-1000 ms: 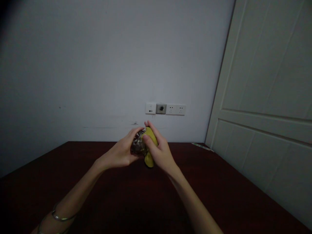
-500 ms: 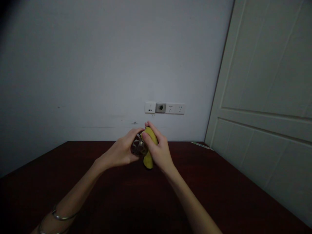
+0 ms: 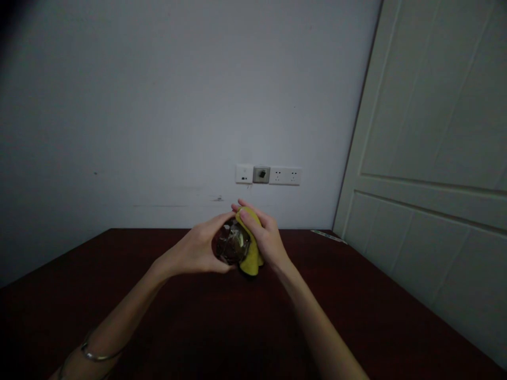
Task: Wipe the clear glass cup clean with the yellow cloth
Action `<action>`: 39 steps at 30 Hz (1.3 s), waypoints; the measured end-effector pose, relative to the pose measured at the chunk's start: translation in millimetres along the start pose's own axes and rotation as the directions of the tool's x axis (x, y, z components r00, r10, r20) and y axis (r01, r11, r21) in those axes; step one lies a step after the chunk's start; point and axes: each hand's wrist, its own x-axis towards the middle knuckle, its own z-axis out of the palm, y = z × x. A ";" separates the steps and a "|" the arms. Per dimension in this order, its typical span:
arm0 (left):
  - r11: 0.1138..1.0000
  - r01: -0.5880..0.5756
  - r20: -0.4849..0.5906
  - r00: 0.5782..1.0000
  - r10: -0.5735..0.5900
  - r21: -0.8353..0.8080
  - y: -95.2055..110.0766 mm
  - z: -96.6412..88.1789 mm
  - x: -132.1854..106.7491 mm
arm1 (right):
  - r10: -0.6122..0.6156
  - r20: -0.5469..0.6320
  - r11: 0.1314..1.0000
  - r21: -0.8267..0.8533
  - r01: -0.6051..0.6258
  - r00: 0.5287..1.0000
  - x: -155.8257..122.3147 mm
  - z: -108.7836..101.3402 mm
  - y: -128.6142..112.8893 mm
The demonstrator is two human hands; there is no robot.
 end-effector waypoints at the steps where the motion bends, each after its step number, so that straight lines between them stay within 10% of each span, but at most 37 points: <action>1: 1.000 0.009 -0.007 1.000 -0.009 -0.007 0.9 0.6 0.3 | -0.004 -0.007 1.000 0.006 0.004 1.000 0.1 0.3 0.5; 10: 0.974 0.212 -0.102 0.970 -0.220 -0.081 -0.6 2.2 4.9 | -0.444 0.194 0.725 -0.496 0.478 0.875 -15.7 5.5 -7.9; 17: 0.959 0.233 -0.161 0.965 -0.207 0.159 -3.5 7.9 3.4 | -0.215 -0.083 0.926 -0.335 0.176 0.973 -8.0 5.5 1.2; 22: 0.930 0.271 -0.177 0.957 -0.232 0.249 -6.3 8.2 4.2 | -0.425 0.165 0.745 -0.495 0.447 0.890 -12.4 6.0 -1.3; 25: 0.939 0.246 -0.162 0.964 -0.211 0.241 -3.6 4.6 5.6 | -0.418 0.119 0.785 -0.452 0.424 0.900 -12.9 7.7 -1.2; 30: 0.982 0.175 -0.125 0.978 -0.166 0.068 1.8 -0.4 4.8 | -0.201 -0.091 0.976 -0.102 0.192 0.975 -7.8 7.5 5.8; 39: 0.850 0.232 0.064 0.971 -0.230 -0.472 -4.7 -1.5 4.6 | -0.394 0.031 0.909 -0.137 0.394 0.919 -13.8 3.8 4.7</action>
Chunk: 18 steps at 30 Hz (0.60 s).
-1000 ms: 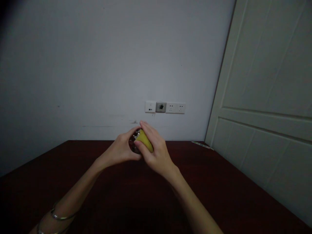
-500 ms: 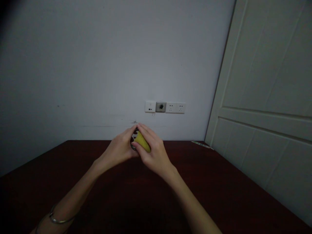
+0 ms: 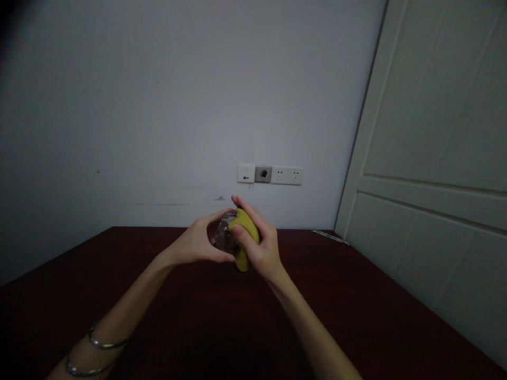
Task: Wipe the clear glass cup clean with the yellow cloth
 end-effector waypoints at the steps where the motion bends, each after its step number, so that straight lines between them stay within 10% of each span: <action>1: 1.000 -0.010 0.010 1.000 0.010 -0.021 0.8 -0.2 -0.2 | 0.014 -0.015 1.000 0.019 -0.014 1.000 0.6 0.7 -0.1; 7: 0.997 -0.032 0.042 0.998 0.035 -0.076 10.2 1.3 -2.9 | 0.218 -0.083 0.955 0.224 -0.195 0.972 5.4 4.3 7.2; 15: 0.997 0.071 -0.108 0.991 -0.075 -0.044 12.8 9.1 -1.7 | -0.151 0.035 0.976 -0.150 0.155 0.988 -1.6 3.3 -11.6; 18: 0.997 0.061 -0.168 0.984 -0.052 0.050 15.5 9.4 -3.3 | -0.102 0.032 0.985 -0.135 0.105 0.994 1.0 3.9 -13.7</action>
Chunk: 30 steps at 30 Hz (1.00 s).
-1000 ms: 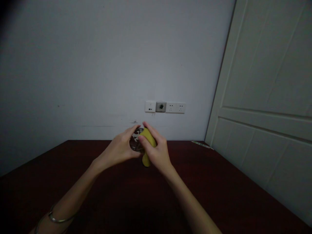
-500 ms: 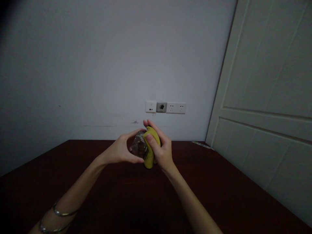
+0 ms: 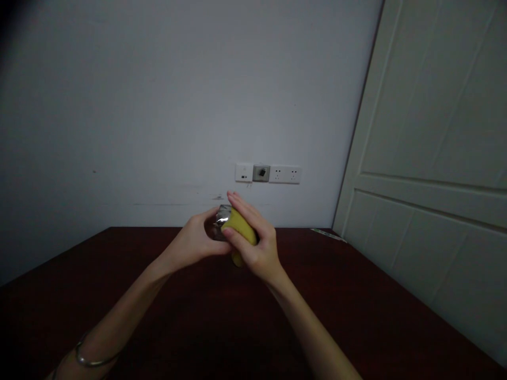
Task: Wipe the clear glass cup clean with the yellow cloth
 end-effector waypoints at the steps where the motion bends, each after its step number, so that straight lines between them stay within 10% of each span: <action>1: 1.000 -0.009 -0.011 1.000 0.009 0.029 1.3 -0.1 -1.1 | 0.065 -0.022 0.997 0.053 -0.064 0.998 1.1 0.4 1.8; 6: 0.997 0.003 0.019 1.000 -0.004 0.074 3.2 1.0 -4.6 | 0.303 -0.034 0.899 0.342 -0.274 0.952 4.4 0.2 12.4; 14: 0.987 -0.020 -0.059 0.998 0.030 0.157 -2.0 -1.3 4.5 | -0.042 0.130 0.995 -0.082 0.053 0.991 3.1 -3.1 1.3; 22: 0.938 0.037 -0.101 0.995 -0.002 0.346 -3.9 2.6 -2.2 | 0.342 0.027 0.926 0.163 -0.342 0.939 6.7 -5.9 11.4; 30: 0.956 -0.034 -0.032 0.998 0.045 0.293 -3.2 -0.5 1.4 | 0.102 0.109 0.994 -0.054 -0.097 0.989 5.5 -3.3 0.0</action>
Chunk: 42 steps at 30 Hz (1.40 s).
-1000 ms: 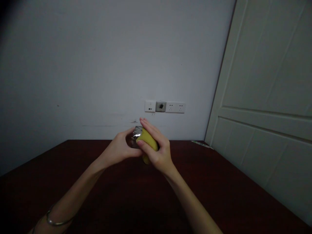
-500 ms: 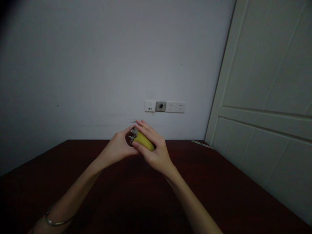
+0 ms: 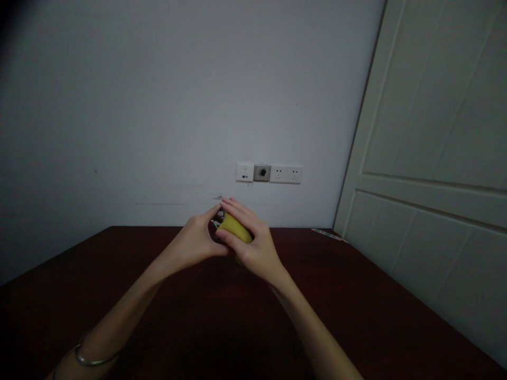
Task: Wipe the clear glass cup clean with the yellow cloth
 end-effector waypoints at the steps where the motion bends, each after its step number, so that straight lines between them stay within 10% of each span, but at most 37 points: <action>1: 1.000 0.012 0.000 1.000 -0.012 -0.002 0.4 -0.8 -0.7 | 0.043 -0.012 0.999 0.030 -0.042 0.999 0.4 -0.8 1.6; 11: 0.866 0.094 0.259 0.965 0.042 -0.491 -10.9 -4.2 4.4 | 0.396 -0.074 0.786 0.542 -0.296 0.915 4.0 5.7 24.4; 20: 0.745 0.230 0.210 0.970 -0.123 -0.626 -9.3 -7.4 9.3 | 0.038 0.032 0.989 0.142 -0.042 0.999 -6.6 2.9 17.2; 26: 0.792 0.213 0.217 0.971 -0.105 -0.572 -7.9 -10.0 9.0 | 0.011 0.030 1.000 0.015 -0.011 0.999 -8.0 5.4 21.4; 31: 0.821 0.250 0.455 0.890 0.013 -0.513 -23.7 -25.0 4.9 | 0.109 -0.004 0.988 0.114 -0.108 0.994 -5.7 7.9 17.8; 36: 0.978 0.026 0.197 0.980 0.016 -0.207 -31.3 -30.7 0.7 | 0.353 -0.039 0.903 0.278 -0.329 0.935 0.0 11.6 10.6; 42: 0.986 -0.072 0.100 0.991 0.088 -0.154 -19.5 -15.2 2.2 | 0.396 0.016 0.867 0.324 -0.380 0.918 0.3 12.0 11.9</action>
